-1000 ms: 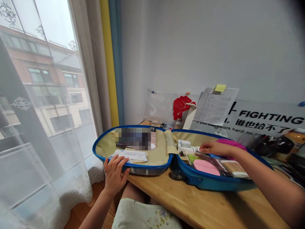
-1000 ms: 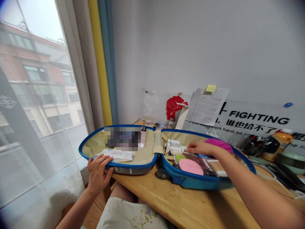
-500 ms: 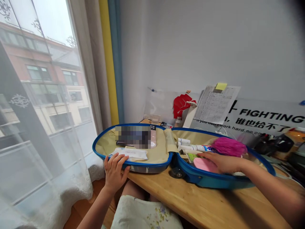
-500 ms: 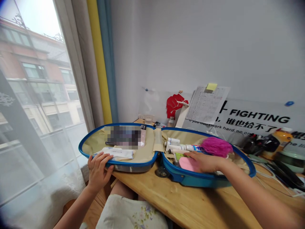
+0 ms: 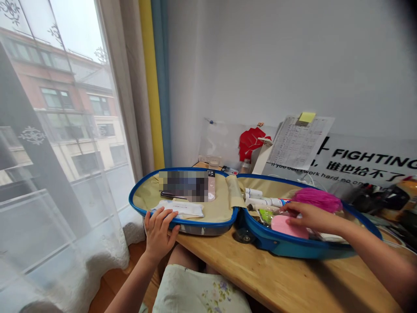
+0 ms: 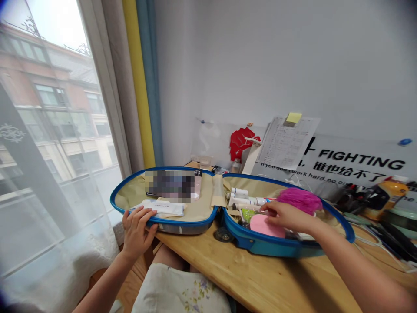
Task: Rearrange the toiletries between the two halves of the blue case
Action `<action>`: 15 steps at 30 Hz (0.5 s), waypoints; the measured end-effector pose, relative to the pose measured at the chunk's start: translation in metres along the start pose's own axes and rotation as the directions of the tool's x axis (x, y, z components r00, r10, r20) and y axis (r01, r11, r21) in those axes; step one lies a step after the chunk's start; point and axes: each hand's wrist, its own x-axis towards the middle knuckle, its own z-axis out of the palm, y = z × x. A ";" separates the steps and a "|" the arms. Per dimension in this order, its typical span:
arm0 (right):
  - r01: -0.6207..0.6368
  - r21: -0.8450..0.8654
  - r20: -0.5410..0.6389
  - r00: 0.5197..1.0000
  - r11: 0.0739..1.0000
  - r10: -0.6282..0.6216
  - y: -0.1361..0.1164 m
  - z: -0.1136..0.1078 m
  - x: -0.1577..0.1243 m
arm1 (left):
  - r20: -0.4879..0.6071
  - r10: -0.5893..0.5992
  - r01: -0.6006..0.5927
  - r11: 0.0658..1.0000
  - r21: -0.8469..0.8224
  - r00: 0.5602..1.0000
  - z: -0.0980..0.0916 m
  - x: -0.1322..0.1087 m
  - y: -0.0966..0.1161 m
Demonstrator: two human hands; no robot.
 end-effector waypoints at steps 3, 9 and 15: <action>0.043 0.149 0.044 0.998 0.988 -0.050 0.009 -0.007 0.003 | 0.001 -0.002 0.002 1.000 0.001 1.000 -0.001 0.001 0.001; 0.037 0.278 0.051 0.997 0.960 -0.053 0.019 -0.013 0.006 | 0.005 0.026 -0.026 0.999 0.022 1.000 -0.002 0.003 0.001; 0.046 0.550 -0.198 0.977 0.834 0.076 -0.010 -0.035 0.014 | 0.009 -0.013 0.013 1.000 0.010 1.000 0.000 0.001 0.001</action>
